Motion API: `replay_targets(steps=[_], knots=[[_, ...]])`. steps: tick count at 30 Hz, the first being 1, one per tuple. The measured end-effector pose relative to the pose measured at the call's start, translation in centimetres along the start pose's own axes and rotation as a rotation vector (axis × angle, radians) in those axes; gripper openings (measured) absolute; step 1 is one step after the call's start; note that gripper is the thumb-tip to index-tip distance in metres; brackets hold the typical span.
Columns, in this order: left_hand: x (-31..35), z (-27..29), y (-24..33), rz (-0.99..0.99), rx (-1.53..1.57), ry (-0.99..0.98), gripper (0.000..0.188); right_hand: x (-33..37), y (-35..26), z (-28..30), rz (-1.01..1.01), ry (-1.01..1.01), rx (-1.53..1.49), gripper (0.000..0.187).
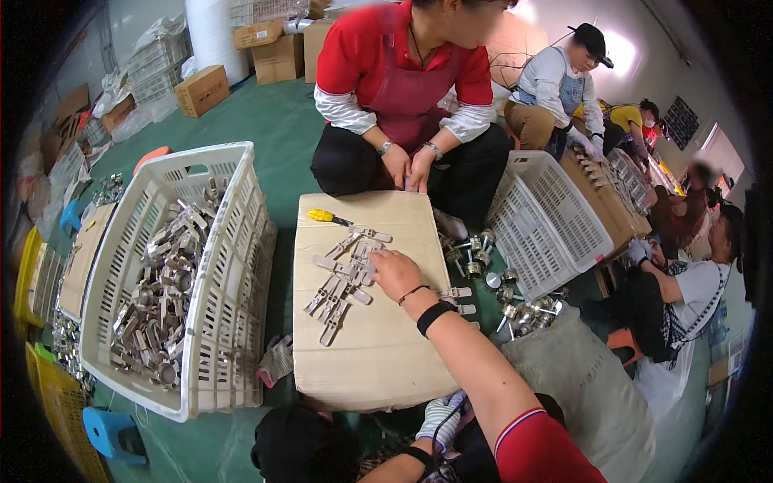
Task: Assembling and inspecting metal hardware components (cabinet hinges/brackets) in a manufacturing facility.
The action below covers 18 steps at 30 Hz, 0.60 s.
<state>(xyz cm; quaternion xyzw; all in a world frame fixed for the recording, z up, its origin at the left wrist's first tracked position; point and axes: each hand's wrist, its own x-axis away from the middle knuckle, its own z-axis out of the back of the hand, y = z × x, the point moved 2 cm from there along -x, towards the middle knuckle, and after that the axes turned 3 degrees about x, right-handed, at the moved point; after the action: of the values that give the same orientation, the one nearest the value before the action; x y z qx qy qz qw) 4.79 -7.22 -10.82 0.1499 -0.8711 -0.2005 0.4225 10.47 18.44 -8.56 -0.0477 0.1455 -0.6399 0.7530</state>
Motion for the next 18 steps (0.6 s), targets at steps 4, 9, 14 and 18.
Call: replay_targets(steps=[4, 9, 14, 18], knots=[[-1.6, 1.7, -1.6, -0.245, -0.171, 0.055, 0.035, -0.5, -1.2, 1.5, 0.108, 0.255, -0.012, 0.021], [-4.0, 2.7, -3.9, -0.27, -0.292, 0.107, 0.033, 0.3, 4.0, 4.9, -0.309, 0.332, -0.925, 0.021], [-3.7, 2.9, -3.5, -0.365, -0.39, 0.193, 0.031, 4.0, 9.0, 6.6, -0.604, 0.302, -1.319, 0.019], [-3.6, 2.5, -3.3, -0.375, -0.35, 0.187, 0.029, 7.3, 13.1, 4.6, -0.705, 0.294, -1.089, 0.015]])
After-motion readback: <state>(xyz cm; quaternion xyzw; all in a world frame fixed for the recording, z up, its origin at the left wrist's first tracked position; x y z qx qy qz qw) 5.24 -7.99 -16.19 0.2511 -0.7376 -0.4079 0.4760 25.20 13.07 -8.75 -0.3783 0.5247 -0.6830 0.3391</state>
